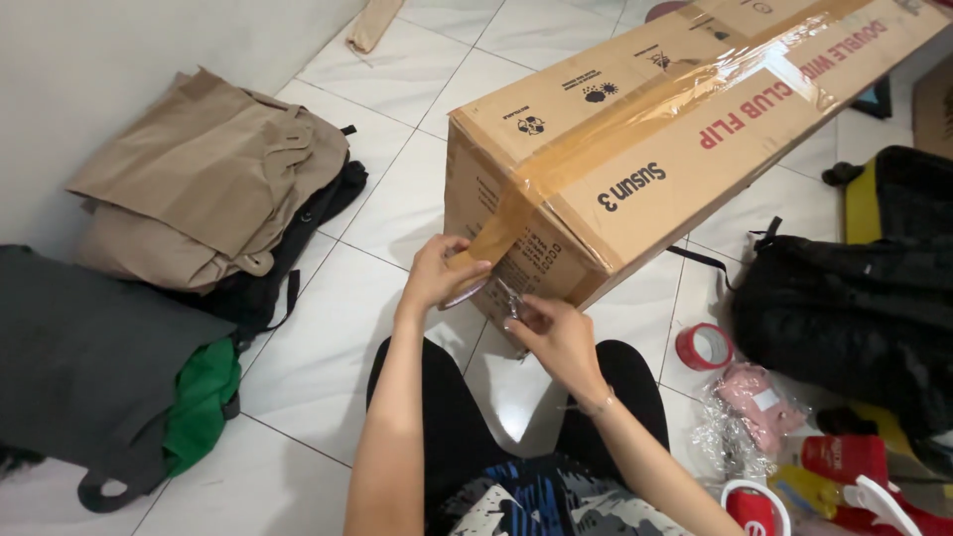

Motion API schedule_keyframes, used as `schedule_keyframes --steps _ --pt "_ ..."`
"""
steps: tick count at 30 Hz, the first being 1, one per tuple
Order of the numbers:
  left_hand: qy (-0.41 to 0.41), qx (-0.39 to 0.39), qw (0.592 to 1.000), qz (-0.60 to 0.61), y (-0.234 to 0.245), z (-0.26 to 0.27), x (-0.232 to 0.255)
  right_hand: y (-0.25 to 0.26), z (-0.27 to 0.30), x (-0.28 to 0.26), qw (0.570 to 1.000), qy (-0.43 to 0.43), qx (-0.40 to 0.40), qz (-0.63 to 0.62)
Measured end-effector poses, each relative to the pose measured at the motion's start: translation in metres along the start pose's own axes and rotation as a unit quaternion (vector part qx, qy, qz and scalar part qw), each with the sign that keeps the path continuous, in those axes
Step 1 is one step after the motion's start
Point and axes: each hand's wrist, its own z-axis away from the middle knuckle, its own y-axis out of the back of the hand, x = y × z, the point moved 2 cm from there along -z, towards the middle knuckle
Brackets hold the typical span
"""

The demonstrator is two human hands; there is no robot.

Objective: Assembling and taping a large cardboard box on the floor.

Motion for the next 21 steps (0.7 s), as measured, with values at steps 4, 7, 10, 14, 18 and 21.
schedule_keyframes --steps 4,7,10,14,18,21 --pt "0.002 -0.019 0.998 0.054 -0.005 -0.004 -0.012 -0.005 -0.015 -0.026 0.988 0.013 0.005 0.153" --pt "0.008 -0.017 0.997 0.076 -0.005 -0.004 -0.014 -0.008 -0.027 -0.027 0.981 0.001 -0.013 0.193" --pt "0.021 -0.026 0.999 0.031 0.001 -0.003 -0.003 -0.01 -0.037 -0.03 0.982 -0.001 -0.026 0.187" --pt "0.012 -0.021 0.999 0.033 -0.001 -0.003 -0.009 -0.011 -0.045 -0.036 0.987 -0.019 -0.037 0.154" --pt "0.008 -0.016 0.999 0.028 0.001 -0.005 -0.007 -0.01 -0.041 -0.02 0.989 -0.006 -0.032 0.144" --pt "0.0 -0.015 1.0 0.013 -0.002 -0.003 -0.012 -0.001 -0.024 0.002 0.986 -0.015 -0.047 0.159"
